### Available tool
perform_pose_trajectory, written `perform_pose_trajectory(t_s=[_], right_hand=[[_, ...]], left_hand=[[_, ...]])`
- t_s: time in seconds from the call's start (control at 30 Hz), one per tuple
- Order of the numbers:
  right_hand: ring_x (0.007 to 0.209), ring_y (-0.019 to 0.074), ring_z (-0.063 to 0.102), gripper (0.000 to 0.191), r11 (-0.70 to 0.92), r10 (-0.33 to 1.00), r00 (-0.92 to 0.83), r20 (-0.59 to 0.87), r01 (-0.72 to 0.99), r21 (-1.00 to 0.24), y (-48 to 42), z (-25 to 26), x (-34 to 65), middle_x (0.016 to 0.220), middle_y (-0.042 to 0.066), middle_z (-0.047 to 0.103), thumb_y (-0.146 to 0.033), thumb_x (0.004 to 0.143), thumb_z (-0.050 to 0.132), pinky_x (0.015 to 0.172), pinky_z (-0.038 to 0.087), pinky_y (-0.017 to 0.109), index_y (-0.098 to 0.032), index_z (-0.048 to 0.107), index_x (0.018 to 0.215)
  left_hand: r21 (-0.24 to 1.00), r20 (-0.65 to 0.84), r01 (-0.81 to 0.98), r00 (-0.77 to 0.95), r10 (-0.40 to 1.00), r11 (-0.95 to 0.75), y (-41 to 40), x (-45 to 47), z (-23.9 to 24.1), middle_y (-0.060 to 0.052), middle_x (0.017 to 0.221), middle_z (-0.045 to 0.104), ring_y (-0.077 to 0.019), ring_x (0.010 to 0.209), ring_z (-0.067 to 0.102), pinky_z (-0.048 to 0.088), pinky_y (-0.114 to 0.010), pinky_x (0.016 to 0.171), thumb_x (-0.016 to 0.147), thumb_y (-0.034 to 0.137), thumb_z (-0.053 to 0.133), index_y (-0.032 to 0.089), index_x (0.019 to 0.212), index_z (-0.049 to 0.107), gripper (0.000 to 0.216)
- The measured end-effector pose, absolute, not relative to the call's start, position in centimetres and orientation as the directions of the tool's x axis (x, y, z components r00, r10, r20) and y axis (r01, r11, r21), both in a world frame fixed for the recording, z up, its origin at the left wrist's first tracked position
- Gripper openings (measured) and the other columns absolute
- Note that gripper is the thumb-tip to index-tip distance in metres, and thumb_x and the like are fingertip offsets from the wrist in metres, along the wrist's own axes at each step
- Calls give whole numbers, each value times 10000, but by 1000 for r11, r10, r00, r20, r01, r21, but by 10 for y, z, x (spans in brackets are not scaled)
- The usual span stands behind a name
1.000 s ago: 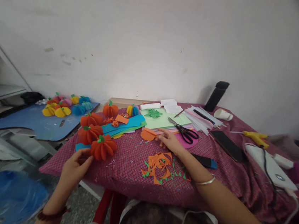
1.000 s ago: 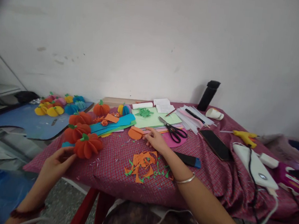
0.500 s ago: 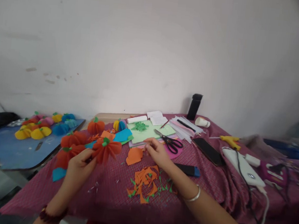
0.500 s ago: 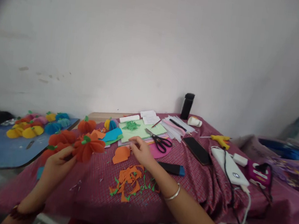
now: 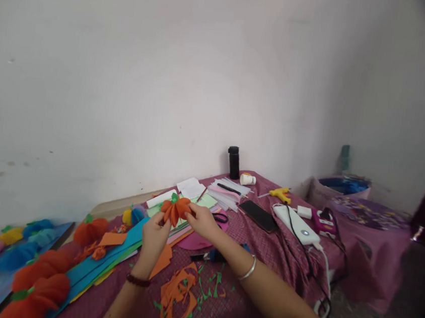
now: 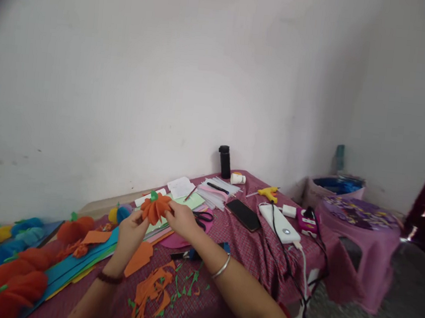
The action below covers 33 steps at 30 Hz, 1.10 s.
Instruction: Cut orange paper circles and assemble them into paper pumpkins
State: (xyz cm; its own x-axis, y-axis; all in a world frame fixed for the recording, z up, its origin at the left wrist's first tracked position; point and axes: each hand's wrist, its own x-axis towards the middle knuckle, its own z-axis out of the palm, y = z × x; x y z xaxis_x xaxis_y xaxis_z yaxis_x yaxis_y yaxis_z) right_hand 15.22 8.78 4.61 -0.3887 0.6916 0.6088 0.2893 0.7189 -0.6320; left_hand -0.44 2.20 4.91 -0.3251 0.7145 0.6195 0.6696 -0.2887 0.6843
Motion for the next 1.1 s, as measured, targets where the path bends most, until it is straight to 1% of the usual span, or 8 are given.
perform_pose_trajectory(t_s=[0.17, 0.33, 0.4, 0.53, 0.7, 0.83, 0.97, 1.1], right_hand=[[595, 131, 494, 201, 675, 731, -386, 563, 287, -680, 97, 26, 152, 624, -15, 569, -125, 840, 477, 577, 307, 228, -199, 527, 660], [655, 153, 546, 178, 653, 743, -427, 516, 290, -700, 101, 13, 150, 667, -2, 608, -163, 866, 468, 634, 377, 241, -206, 584, 737], [757, 166, 578, 154, 672, 728, -411, 549, 270, -690, 101, 10, 150, 799, 22, 648, -160, 859, 464, 707, 415, 260, -204, 612, 868], [966, 185, 565, 297, 743, 668, -264, 695, 205, -637, 92, 13, 152, 1092, 89, 606, -173, 834, 499, 868, 426, 308, -175, 547, 1127], [832, 171, 560, 99, 794, 608, -234, 759, 167, -584, 72, 18, 151, 888, 54, 587, -212, 859, 492, 790, 439, 295, -179, 569, 913], [776, 164, 565, 127, 814, 577, -346, 740, 173, -555, 65, 15, 146, 847, 38, 604, -260, 859, 534, 744, 436, 281, -176, 572, 947], [774, 164, 574, 141, 803, 596, -401, 696, 293, -519, 67, 11, 144, 885, 50, 635, -279, 855, 554, 720, 413, 265, -172, 580, 943], [654, 158, 544, 104, 709, 699, -400, 592, 491, -506, 71, 7, 143, 728, 26, 615, -247, 878, 504, 611, 349, 247, -179, 582, 862]], left_hand=[[720, 622, 592, -319, 715, -362, 28, -4, 27, 5, 664, 574, -146, 626, 472, 341, -233, 589, 764, 267, 580, 183, 721, 629, 107], [724, 591, 588, -262, 763, -360, 24, -8, 15, 22, 571, 489, -131, 579, 413, 289, -235, 562, 763, 235, 591, 176, 598, 582, 175], [722, 599, 591, -274, 753, -359, 23, -7, 14, 29, 543, 443, -123, 566, 385, 265, -238, 555, 766, 234, 597, 175, 546, 536, 235], [767, 579, 545, -362, 730, -338, 22, -5, 13, 37, 527, 417, -112, 547, 356, 234, -240, 535, 757, 223, 609, 171, 529, 516, 252], [767, 576, 561, -388, 719, -311, 26, -8, 6, 39, 526, 433, -106, 537, 354, 221, -243, 526, 745, 191, 581, 163, 534, 517, 222], [712, 584, 653, -347, 734, -258, 27, -11, 2, 32, 554, 482, -109, 547, 392, 255, -245, 537, 777, 207, 530, 160, 580, 526, 203], [651, 619, 717, -312, 721, -249, 26, -9, 0, 33, 553, 460, -112, 552, 395, 259, -252, 544, 773, 187, 517, 171, 577, 489, 199], [654, 626, 706, -301, 720, -273, 25, -4, 2, 29, 578, 458, -114, 569, 416, 272, -250, 553, 795, 196, 499, 172, 592, 494, 205]])
